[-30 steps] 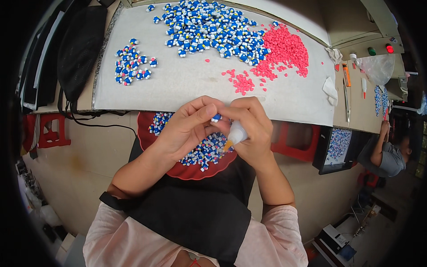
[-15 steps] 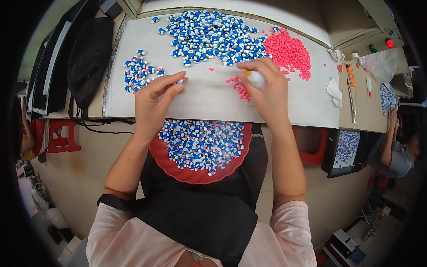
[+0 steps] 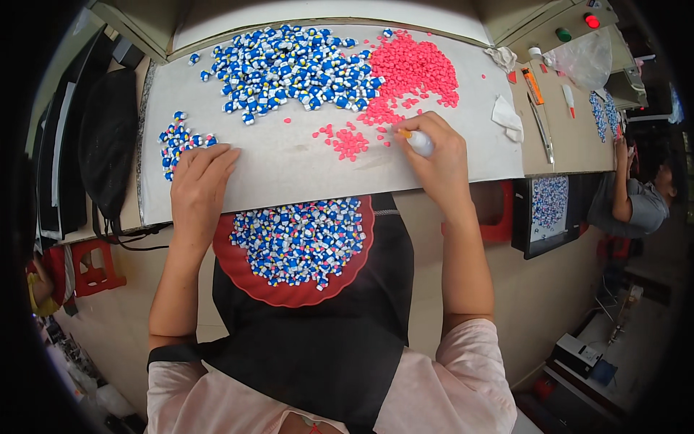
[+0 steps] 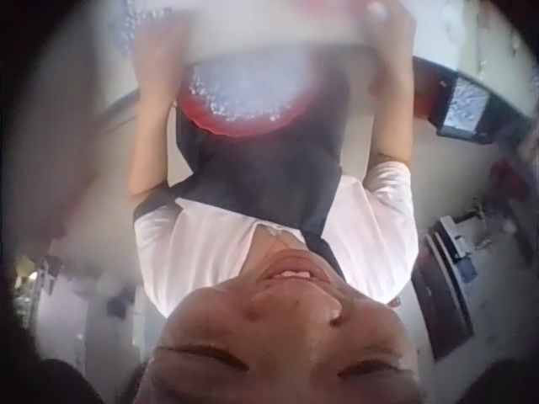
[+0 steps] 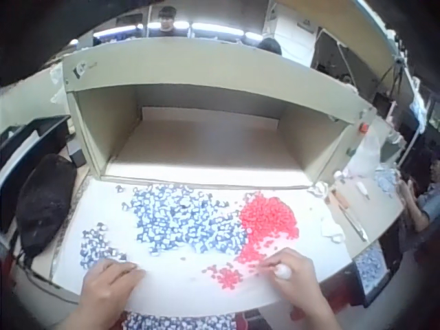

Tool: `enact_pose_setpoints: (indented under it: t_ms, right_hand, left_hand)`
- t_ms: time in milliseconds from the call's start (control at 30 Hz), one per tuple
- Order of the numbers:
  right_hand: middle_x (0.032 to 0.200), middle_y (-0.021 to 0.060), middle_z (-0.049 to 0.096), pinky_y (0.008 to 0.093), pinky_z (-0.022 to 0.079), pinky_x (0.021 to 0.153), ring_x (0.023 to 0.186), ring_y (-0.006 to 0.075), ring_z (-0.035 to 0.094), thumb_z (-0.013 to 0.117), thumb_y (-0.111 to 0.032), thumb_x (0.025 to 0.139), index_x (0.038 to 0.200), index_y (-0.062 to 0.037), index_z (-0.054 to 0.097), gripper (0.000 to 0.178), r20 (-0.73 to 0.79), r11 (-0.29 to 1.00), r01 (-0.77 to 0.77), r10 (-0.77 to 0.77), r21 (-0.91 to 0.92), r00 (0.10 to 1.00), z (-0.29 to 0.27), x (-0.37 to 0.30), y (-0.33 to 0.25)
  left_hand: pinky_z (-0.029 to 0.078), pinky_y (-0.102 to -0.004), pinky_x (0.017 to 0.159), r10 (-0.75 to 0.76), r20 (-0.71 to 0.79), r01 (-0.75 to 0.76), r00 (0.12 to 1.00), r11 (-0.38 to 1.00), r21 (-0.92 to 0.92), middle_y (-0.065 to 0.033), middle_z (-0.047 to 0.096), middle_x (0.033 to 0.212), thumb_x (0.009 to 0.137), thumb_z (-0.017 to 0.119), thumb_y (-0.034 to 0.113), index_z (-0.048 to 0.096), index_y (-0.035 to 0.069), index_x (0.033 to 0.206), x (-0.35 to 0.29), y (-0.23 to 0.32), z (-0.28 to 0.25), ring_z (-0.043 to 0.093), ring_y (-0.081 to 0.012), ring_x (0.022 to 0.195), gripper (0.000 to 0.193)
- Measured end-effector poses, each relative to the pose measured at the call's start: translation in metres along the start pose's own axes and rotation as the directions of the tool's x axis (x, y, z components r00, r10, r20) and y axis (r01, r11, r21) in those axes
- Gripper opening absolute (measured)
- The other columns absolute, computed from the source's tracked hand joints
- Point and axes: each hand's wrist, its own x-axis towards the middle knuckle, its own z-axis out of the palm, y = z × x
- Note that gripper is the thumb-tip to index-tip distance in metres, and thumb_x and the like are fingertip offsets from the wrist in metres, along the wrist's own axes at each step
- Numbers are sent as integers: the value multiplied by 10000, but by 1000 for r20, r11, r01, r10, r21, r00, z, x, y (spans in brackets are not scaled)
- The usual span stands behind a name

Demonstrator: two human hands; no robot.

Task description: The person is using glue and hands to assemble small blue and white plastic toy components.

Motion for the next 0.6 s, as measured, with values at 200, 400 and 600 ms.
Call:
enact_pose_setpoints:
  t_ms: [200, 400, 600]
  right_hand:
    - [738, 70, 568, 270, 421, 643, 688, 179, 551, 612, -1, 678, 763, -5, 576, 92, 106, 983, 46, -27, -179, 994, 7, 13, -2]
    - [709, 96, 580, 276, 441, 609, 660, 211, 580, 628, -17, 644, 771, -13, 562, 143, 23, 998, 5, -6, 55, 1000, 5, 10, 4]
    - [693, 45, 591, 223, 430, 595, 651, 94, 548, 628, -16, 692, 761, 7, 561, 99, -17, 946, 25, -21, 322, 1000, -6, 9, -4]
  left_hand:
    - [413, -319, 653, 30, -71, -38, 997, 993, -112, -65, 572, 834, 624, 644, 37, 608, 48, 840, 9, 18, 0, 511, -229, 755, 219]
    - [409, -312, 666, 59, 3, -54, 998, 919, -390, -62, 582, 803, 692, 608, 49, 601, 52, 901, 53, 77, 44, 530, -227, 745, 209]
    - [392, -351, 605, 98, 159, -19, 982, 898, -439, -97, 542, 633, 771, 541, 185, 513, 54, 701, 92, 96, 57, 527, -261, 644, 151]
